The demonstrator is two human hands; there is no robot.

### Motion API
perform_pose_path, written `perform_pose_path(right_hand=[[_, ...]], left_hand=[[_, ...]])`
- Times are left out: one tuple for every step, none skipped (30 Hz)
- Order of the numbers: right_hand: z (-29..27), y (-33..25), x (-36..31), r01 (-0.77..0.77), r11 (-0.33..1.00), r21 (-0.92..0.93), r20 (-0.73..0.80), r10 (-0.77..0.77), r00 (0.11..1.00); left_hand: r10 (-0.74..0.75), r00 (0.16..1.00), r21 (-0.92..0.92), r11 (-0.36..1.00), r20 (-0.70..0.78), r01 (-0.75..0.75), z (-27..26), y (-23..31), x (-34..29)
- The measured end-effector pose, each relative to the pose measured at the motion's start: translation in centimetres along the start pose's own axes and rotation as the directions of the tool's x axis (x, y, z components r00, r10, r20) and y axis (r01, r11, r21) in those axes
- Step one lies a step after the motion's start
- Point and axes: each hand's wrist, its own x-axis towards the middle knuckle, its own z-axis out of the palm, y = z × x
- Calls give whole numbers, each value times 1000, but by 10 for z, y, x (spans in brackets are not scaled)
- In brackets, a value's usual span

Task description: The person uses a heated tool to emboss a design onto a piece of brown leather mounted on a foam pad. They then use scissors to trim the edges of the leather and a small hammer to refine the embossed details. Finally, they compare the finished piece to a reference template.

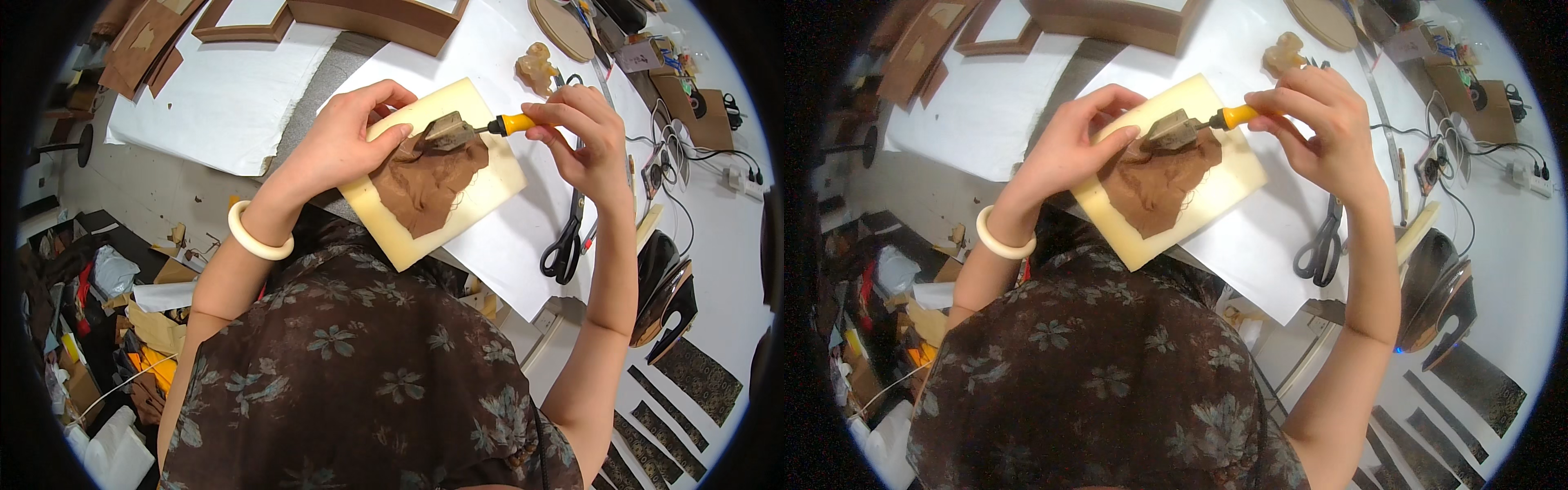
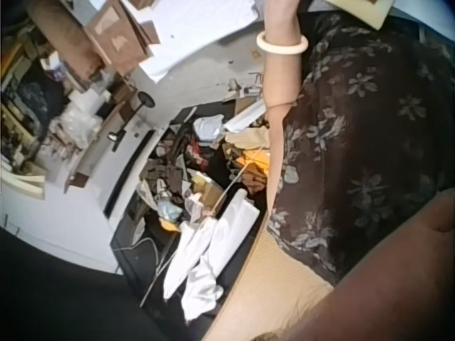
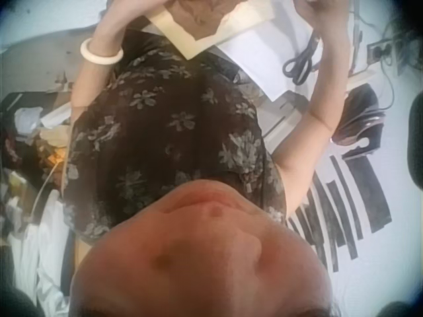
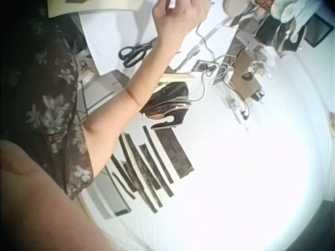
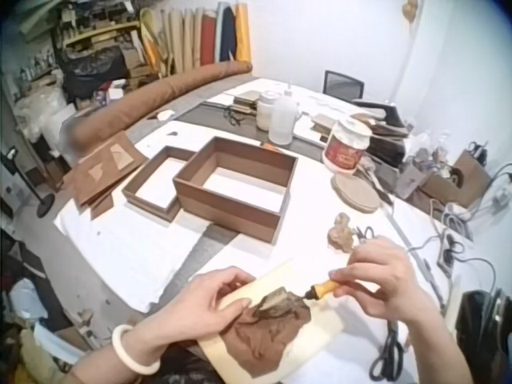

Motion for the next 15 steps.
perform_pose_path(right_hand=[[-3, -1, 0, 10, 1000, 0, 17, -10, 1000], [-5, -2, 0, 18, 1000, 0, 34, -18, 999], [-6, -2, 2, 39, 999, -20, 28, -38, 999], [-7, -3, 4, 59, 997, -41, 23, -58, 998], [-7, -3, 6, 77, 995, -62, 18, -76, 997], [-7, -3, 7, 81, 995, -66, 11, -80, 997], [-8, -3, 9, 84, 994, -70, 3, -84, 996], [-8, -3, 10, 91, 993, -73, -5, -91, 996], [-9, -3, 12, 110, 992, -69, 14, -109, 994], [-12, -2, 13, 129, 990, -64, 32, -127, 991], [-14, -1, 15, 147, 987, -58, 51, -145, 988], [-15, -2, 20, 166, 985, -53, 66, -163, 984], [-15, -4, 25, 185, 982, -46, 80, -181, 980], [-16, -6, 29, 201, 979, -43, 96, -196, 976], [-16, -5, 32, 222, 974, -52, 108, -215, 971]], left_hand=[[-1, 1000, 1, 1000, 2, 1, 0, 0, 0], [7, 1000, 9, 1000, -2, -7, 0, 0, 0], [16, 1000, 17, 1000, -5, -16, 1, -1, 0], [24, 1000, 25, 999, -9, -24, 1, -2, 0], [21, 1000, 30, 999, -9, -21, 1, -2, -1], [17, 1000, 36, 999, -9, -17, 1, -1, -1], [14, 1000, 41, 999, -10, -14, 1, -1, -1], [14, 1000, 37, 999, -6, -14, 0, -2, -1], [14, 1000, 34, 999, -4, -14, 0, -2, -1], [14, 1000, 30, 999, -1, -14, 0, -3, -2], [9, 1000, 23, 1000, -1, -9, 0, -2, -2], [5, 1000, 16, 1000, 0, -5, 1, -2, -2], [-1, 1000, 10, 1000, 0, 1, 1, -2, -2], [5, 1000, 11, 1000, -3, -5, 1, -2, -2], [11, 1000, 11, 1000, -6, -11, 2, -2, -2]])
